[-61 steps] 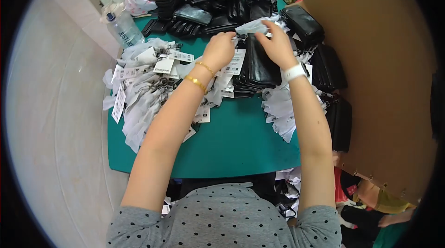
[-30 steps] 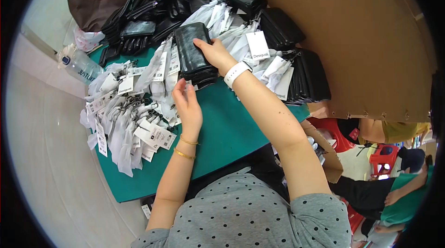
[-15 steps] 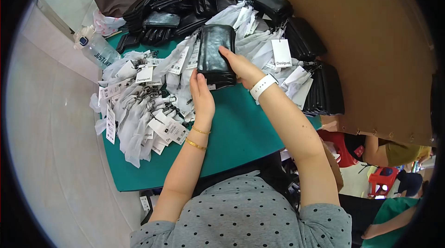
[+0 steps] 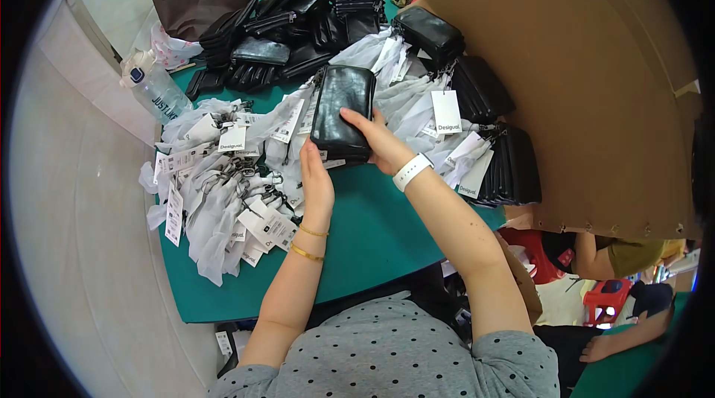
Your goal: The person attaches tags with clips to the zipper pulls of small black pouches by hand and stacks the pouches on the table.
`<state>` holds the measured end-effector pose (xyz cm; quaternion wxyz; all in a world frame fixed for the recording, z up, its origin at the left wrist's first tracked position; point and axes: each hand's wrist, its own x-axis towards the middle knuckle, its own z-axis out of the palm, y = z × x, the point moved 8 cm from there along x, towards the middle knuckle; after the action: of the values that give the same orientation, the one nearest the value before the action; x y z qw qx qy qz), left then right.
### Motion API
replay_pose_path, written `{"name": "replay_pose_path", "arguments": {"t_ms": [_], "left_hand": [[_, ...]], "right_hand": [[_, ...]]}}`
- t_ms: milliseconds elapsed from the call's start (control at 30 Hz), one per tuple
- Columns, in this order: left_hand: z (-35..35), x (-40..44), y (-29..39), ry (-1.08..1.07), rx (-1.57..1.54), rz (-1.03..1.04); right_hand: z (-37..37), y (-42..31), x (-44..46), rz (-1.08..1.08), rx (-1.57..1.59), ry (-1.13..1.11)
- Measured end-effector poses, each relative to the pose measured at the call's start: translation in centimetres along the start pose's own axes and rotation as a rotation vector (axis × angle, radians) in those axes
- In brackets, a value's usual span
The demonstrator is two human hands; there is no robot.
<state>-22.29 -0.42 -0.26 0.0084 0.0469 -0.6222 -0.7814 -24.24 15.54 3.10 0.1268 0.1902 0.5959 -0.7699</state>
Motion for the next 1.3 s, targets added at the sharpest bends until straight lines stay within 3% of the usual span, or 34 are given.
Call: {"name": "replay_pose_path", "arguments": {"t_ms": [133, 200, 300, 600, 633, 800, 900, 1067, 1100, 1133, 1200, 1300], "left_hand": [[0.0, -0.1, 0.0, -0.026, -0.032, -0.004], [0.0, -0.4, 0.6, -0.032, 0.032, -0.010], [0.7, -0.6, 0.8, -0.092, 0.087, 0.068], [1.8, -1.7, 2.8, -0.250, 0.129, 0.122], [2.0, -1.7, 2.9, -0.266, 0.180, 0.145], [1.0, -1.4, 2.4, -0.132, 0.219, 0.173], [0.6, -1.5, 2.1, -0.094, 0.333, 0.182], [4.5, -4.2, 1.3, -0.307, 0.149, -0.057], [5.2, -4.4, 0.1, -0.306, 0.047, -0.247], [5.7, -4.1, 0.0, -0.293, 0.043, -0.253], [6.9, -4.3, -2.4, -0.350, -0.169, -0.543], [7.3, -3.9, -3.6, -0.386, -0.270, -0.554]], "right_hand": [[0.2, -0.8, 1.4, -0.296, -0.171, 0.033], [-0.1, -1.3, 0.9, -0.318, -0.194, 0.010], [0.0, -1.8, -1.0, -0.063, 0.007, 0.071], [-2.4, -5.3, -0.8, -0.065, -0.017, -0.100], [-2.7, -5.9, -1.8, -0.050, -0.018, -0.044], [-5.2, -6.9, -2.1, -0.029, -0.060, 0.019], [-5.5, -8.1, -2.6, -0.027, -0.100, -0.089], [-4.9, -9.3, -3.6, -0.028, -0.089, -0.122], [-5.0, -9.1, -3.4, -0.025, -0.084, -0.120], [-5.0, -8.7, -3.3, -0.019, -0.078, -0.120], [-5.3, -8.1, -3.1, -0.035, -0.062, -0.114], [-5.7, -7.5, -3.0, -0.013, -0.036, -0.131]]}}
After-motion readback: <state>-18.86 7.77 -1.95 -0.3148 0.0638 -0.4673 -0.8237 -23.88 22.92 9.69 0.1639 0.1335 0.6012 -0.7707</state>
